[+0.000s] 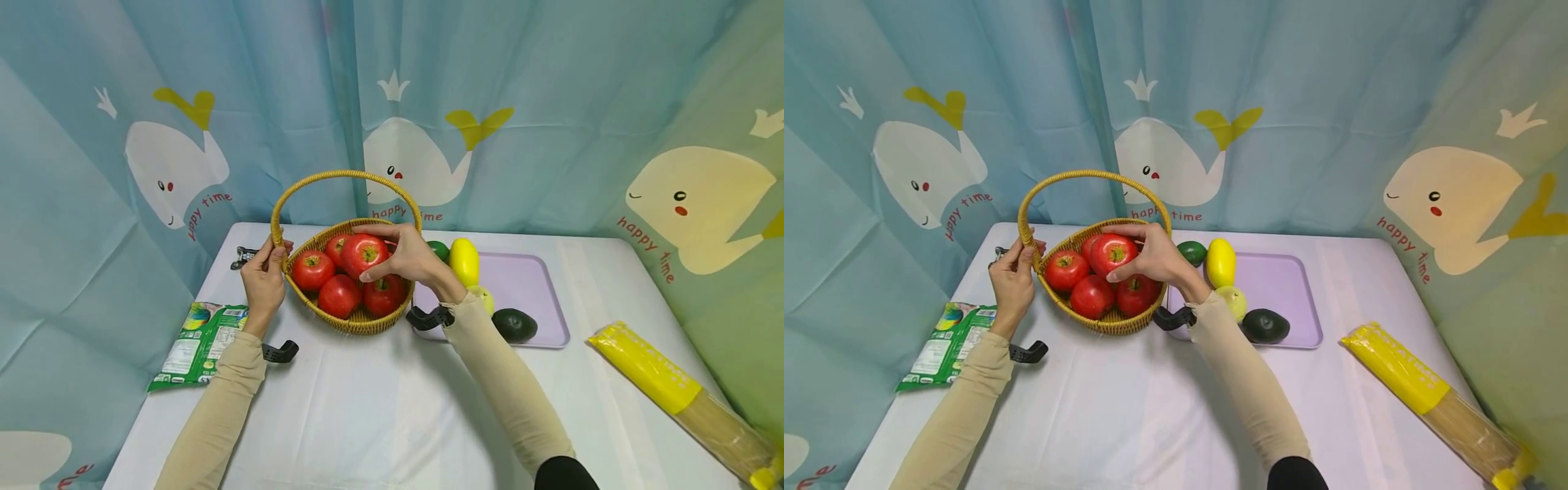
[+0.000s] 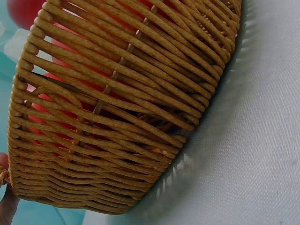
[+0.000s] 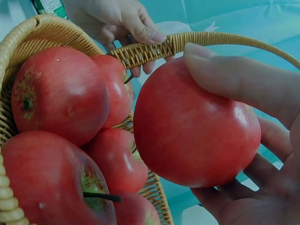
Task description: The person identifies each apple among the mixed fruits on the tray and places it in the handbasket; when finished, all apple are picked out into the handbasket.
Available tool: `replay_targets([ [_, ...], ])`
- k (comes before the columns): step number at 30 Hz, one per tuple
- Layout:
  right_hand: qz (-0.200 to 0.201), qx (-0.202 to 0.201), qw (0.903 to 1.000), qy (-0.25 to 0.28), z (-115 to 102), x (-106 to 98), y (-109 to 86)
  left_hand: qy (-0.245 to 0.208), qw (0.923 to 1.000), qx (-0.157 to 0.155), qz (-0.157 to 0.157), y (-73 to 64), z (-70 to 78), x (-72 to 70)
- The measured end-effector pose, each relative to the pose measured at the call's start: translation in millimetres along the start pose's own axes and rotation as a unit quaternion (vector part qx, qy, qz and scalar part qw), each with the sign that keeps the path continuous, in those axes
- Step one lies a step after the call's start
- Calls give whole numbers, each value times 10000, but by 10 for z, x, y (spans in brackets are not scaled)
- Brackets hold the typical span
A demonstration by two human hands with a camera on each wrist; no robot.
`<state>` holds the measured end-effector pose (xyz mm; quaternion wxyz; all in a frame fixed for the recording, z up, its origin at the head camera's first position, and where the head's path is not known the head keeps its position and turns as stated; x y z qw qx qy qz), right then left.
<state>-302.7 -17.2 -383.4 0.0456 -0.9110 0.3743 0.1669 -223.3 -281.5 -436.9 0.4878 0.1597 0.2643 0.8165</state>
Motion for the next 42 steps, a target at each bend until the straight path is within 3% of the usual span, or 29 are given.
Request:
replay_targets([
  [14,-6,759,9970,152,229,56,192,146,9999,-50,-14,17,-21,0],
  [22,-76,931,9955,153,324,76,259,137,9999,-24,-46,10,-1,-5],
  [33,-395,580,9936,-889,284,97,277,83,9999,-117,-34,-29,-21,-4],
  [42,-375,452,9932,-1005,269,107,257,34,9999,-153,-22,-13,-16,3],
])
Point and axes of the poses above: each hand's wrist, its own y-axis towards the middle knuckle, its own x-axis out of the palm, z = x × y, the point moved 7 cm from there along y, towards the middle knuckle, and after that the axes turned 4 degrees about -z, right-handed, at the moved point
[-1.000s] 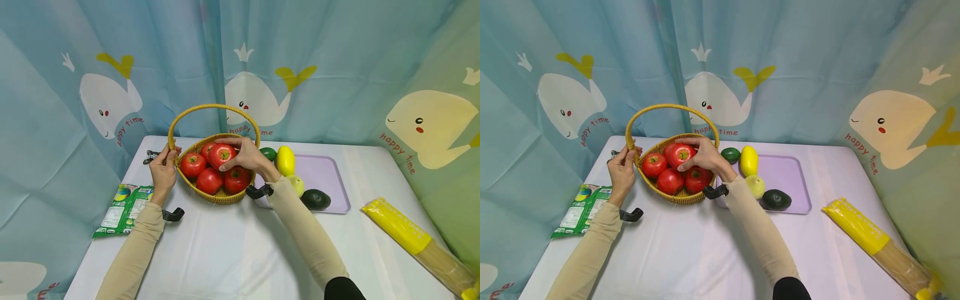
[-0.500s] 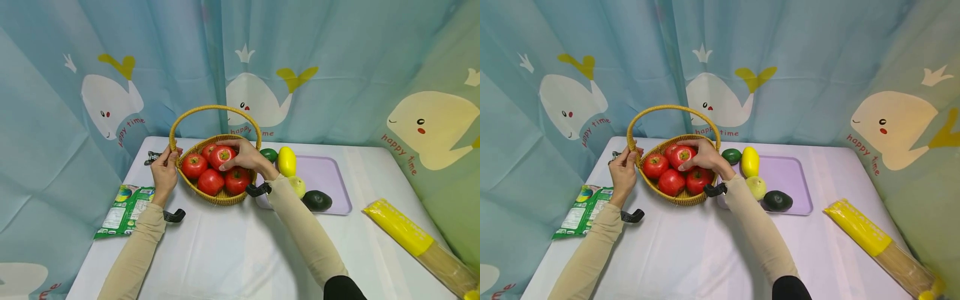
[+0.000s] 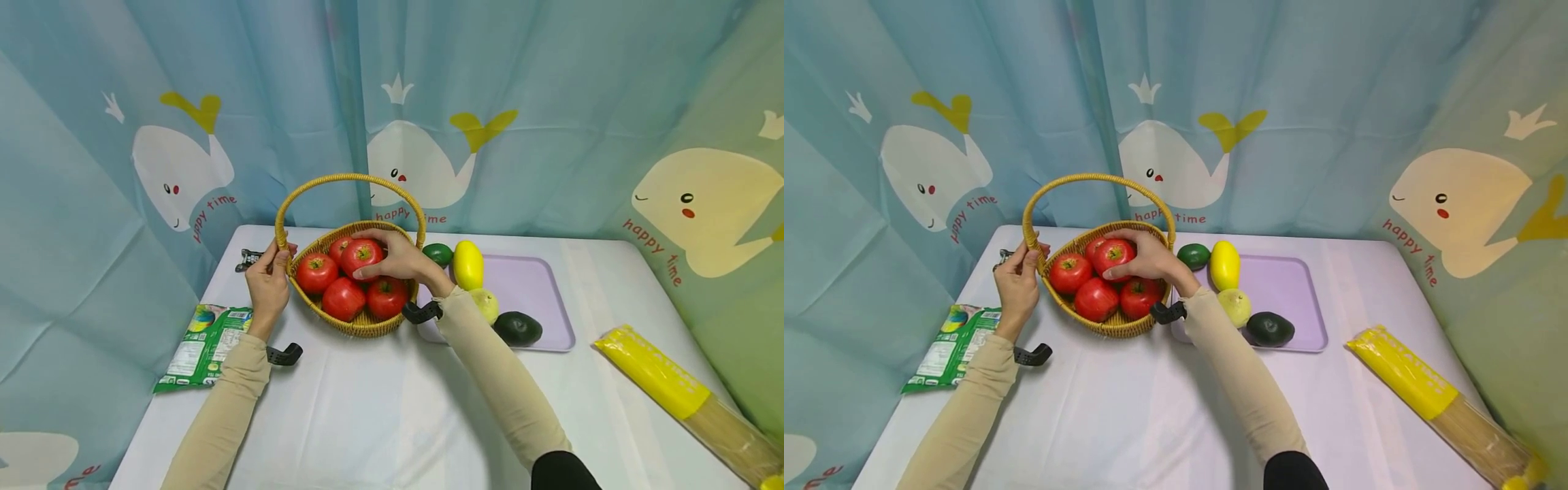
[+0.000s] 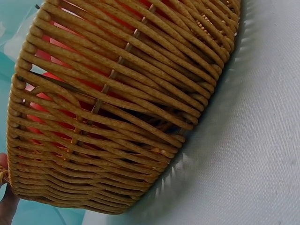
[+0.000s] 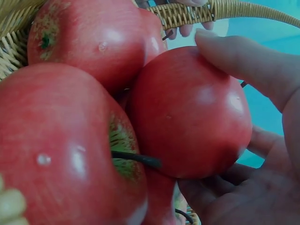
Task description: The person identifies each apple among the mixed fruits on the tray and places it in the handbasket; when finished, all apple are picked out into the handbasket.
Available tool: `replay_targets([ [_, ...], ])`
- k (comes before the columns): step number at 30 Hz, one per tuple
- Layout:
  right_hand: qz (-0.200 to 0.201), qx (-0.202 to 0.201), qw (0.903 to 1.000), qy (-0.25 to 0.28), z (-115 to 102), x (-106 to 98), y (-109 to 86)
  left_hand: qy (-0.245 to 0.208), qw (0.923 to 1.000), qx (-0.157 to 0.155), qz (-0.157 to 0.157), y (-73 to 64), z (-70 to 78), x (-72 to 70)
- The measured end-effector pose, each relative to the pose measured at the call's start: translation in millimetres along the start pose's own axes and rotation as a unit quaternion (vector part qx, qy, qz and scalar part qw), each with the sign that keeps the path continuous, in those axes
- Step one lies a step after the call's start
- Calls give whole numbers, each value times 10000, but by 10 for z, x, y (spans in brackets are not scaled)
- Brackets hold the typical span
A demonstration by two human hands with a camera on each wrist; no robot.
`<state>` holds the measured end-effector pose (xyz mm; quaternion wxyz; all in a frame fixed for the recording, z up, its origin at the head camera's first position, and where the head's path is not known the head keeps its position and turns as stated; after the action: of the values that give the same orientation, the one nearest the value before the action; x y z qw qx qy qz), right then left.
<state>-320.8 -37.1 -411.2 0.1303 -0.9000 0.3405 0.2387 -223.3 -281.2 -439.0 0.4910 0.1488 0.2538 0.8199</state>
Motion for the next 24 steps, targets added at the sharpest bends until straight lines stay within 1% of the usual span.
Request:
replay_targets([
  [2,-3,1,10000,-13,9,16,5,2,10000,-2,-8,4,-9,-7],
  [6,-160,12,9999,-32,28,71,10,169,9999,-14,14,-13,-33,-24],
  [10,-288,-69,9995,-81,2,95,33,257,9997,-10,29,-4,-56,-44],
  [13,-286,-164,9994,-127,-35,74,44,254,9997,-31,-53,23,-57,-52],
  [15,-321,-223,9991,-141,-54,61,46,266,9995,-130,-135,41,-55,-64],
  [17,-380,-287,9987,-167,-69,57,38,268,9990,-266,-258,50,-54,-88],
  [19,-413,-379,9981,-237,-87,44,15,291,9977,-430,-445,59,-62,-110],
  [22,-402,-571,9972,-263,-107,13,-57,373,9937,-666,-815,67,-48,-136],
  [24,-399,-696,9966,-184,-119,-14,-133,384,9902,-830,-1057,62,-54,-160],
])
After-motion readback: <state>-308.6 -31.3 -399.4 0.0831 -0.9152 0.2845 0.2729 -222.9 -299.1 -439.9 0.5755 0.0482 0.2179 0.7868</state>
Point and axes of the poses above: each hand's wrist, its own y-axis towards the middle knuckle, its own x-axis out of the palm, z = x × y, the point moved 7 cm from there along y, towards the middle knuckle, and after that the axes turned 4 degrees about -z, right-handed, at the moved point
